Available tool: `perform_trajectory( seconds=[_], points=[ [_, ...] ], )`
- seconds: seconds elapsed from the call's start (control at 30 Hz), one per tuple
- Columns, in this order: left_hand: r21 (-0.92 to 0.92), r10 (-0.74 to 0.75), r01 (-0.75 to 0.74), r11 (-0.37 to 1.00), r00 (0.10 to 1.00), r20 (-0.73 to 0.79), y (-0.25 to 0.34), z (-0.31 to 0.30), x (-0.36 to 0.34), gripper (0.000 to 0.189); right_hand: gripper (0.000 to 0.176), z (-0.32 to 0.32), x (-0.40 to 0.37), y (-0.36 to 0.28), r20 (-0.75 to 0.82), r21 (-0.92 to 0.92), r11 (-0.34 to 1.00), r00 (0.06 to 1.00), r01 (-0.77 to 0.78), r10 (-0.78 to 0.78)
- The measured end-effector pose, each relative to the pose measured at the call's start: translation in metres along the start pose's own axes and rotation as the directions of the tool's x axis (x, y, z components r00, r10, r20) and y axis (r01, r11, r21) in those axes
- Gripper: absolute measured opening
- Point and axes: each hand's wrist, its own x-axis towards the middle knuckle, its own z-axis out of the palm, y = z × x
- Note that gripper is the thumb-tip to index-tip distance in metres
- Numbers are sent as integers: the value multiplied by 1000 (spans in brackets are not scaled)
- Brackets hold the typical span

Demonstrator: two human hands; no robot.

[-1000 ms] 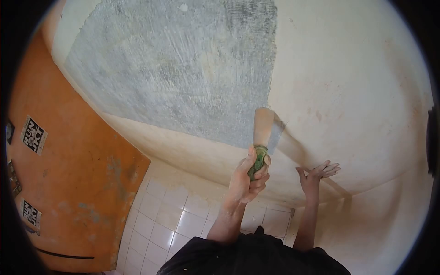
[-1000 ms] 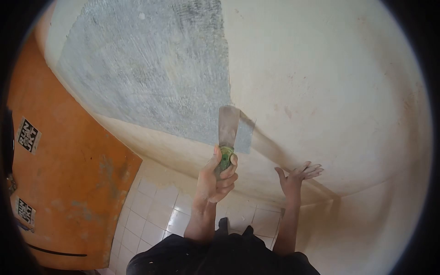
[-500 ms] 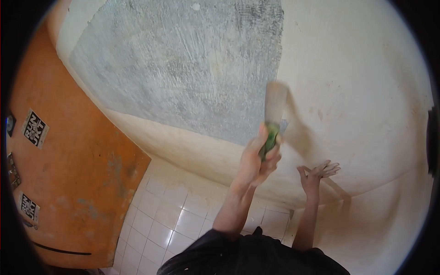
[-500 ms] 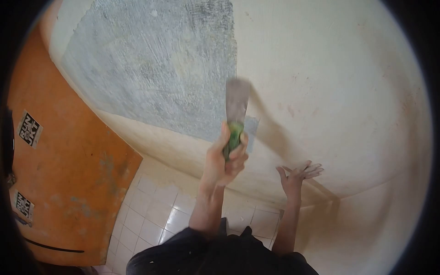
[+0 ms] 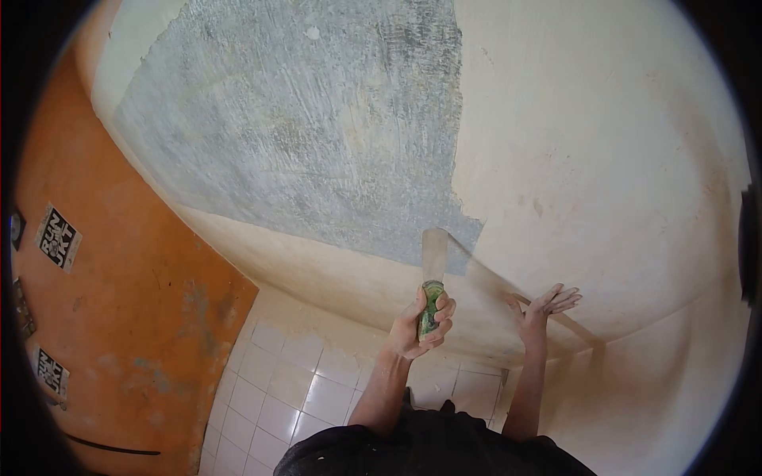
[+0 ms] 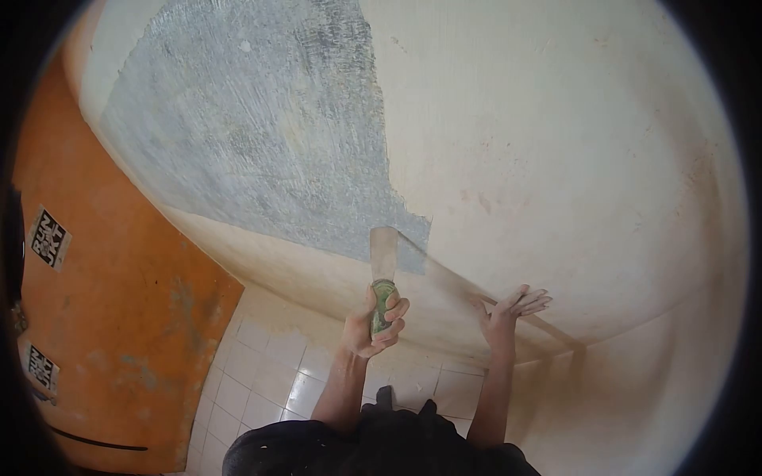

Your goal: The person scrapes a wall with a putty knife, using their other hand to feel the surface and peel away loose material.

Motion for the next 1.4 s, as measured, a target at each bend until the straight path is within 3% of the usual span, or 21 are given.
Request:
perform_trajectory(
  seconds=[0.1,0.2,0.4,0.43,0.5,0.6,0.7,0.83,0.9,1.0,1.13,1.33,1.4],
  points=[
    [-145,-26,39,989,996,89,-2,-19,2,47,116,0,0,1,-5,-5,1000,1000,-4,4],
    [-136,-16,33,990,993,119,1,-15,12,47,117,-2,2,0,-15,-14,1000,1000,1,-1],
    [14,35,-36,999,995,92,26,75,38,49,118,-1,0,-2,-10,-24,1000,1000,5,-5],
    [12,37,-38,999,995,94,23,72,36,49,119,0,1,-1,-6,-28,1000,1000,8,-8],
    [66,115,-108,992,987,-108,8,54,25,48,119,1,1,-1,-15,-2,1000,1000,11,-11],
    [-50,-20,14,999,992,-122,-4,25,6,48,119,3,2,3,-38,15,1000,999,12,-11],
    [-21,-27,26,999,998,-48,8,42,8,50,120,1,-1,-3,-14,-7,1000,1000,6,-6],
    [-53,-12,6,999,993,-116,2,36,1,51,120,4,0,-1,-36,-40,999,999,22,-23],
    [-155,-76,63,986,994,-84,0,28,-1,51,120,5,-1,1,-30,-12,1000,999,23,-24],
    [-92,-76,79,993,997,32,9,36,10,51,120,2,4,2,-30,19,1000,999,24,-23],
    [-106,-65,58,993,995,-70,4,26,4,52,119,-2,4,-6,-35,-14,1000,999,22,-22],
    [-110,-115,117,987,993,27,13,34,11,53,119,2,2,-2,-43,-32,999,999,27,-29],
    [-75,-60,55,996,995,-77,8,35,9,53,120,3,5,-4,-39,-30,999,999,14,-15]
  ],
)
